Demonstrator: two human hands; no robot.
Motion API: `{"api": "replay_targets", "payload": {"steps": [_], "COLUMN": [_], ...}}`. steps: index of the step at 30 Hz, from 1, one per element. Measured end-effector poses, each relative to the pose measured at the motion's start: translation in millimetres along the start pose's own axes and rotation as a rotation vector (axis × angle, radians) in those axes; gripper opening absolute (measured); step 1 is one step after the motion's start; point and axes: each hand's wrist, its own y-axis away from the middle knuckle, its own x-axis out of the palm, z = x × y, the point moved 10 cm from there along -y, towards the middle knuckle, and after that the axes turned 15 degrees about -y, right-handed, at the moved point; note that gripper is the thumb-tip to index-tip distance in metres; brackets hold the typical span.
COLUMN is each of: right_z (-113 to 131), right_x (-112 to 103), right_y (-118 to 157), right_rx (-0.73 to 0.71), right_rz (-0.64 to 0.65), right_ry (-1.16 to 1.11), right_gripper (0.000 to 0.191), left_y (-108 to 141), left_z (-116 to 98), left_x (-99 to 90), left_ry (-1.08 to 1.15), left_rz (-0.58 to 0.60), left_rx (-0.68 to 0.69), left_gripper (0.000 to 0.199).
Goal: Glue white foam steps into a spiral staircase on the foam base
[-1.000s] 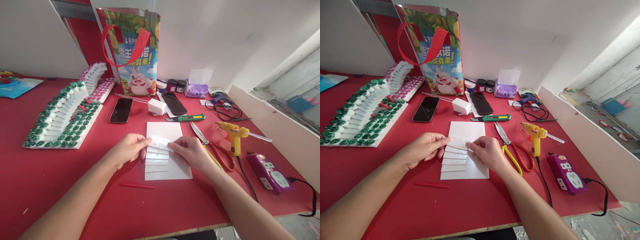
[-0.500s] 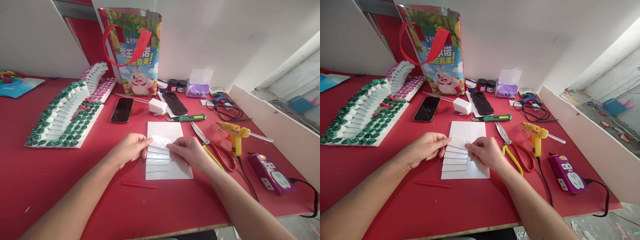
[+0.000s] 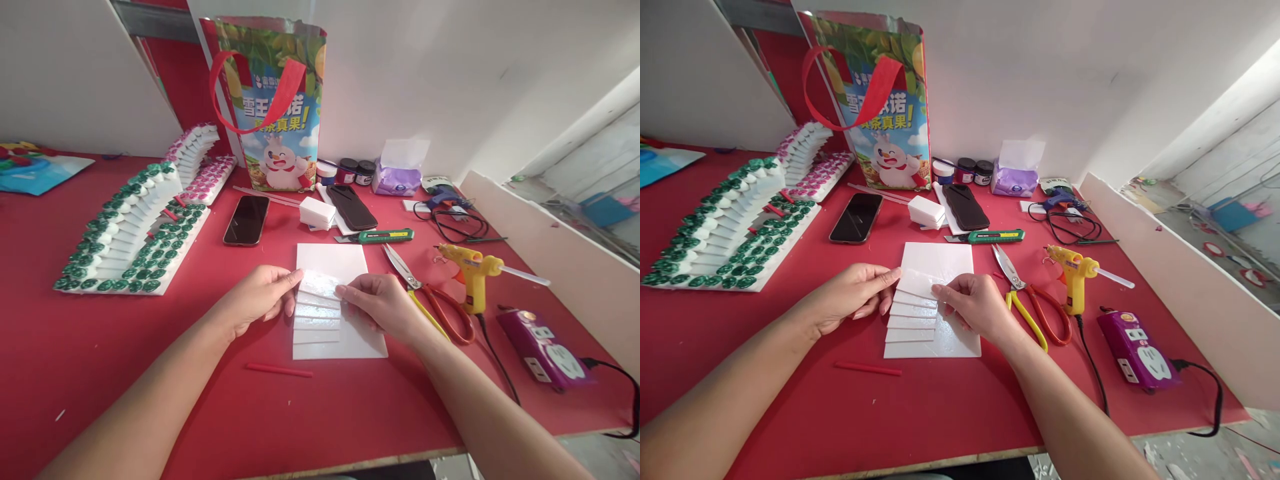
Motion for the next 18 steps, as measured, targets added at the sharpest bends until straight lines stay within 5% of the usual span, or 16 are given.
{"api": "replay_targets", "payload": {"steps": [18], "right_z": [-5.1], "right_x": [3.2], "right_y": [-6.1], "right_rx": [-0.011], "right_rz": [-0.005], "right_ry": [-0.015], "right_gripper": [0.036], "left_y": [0.9], "left_z": [-2.4], "left_x": [0.4], "left_ry": [0.013], "left_rz": [-0.037], "left_rx": [-0.001], "left_gripper": [0.039]}}
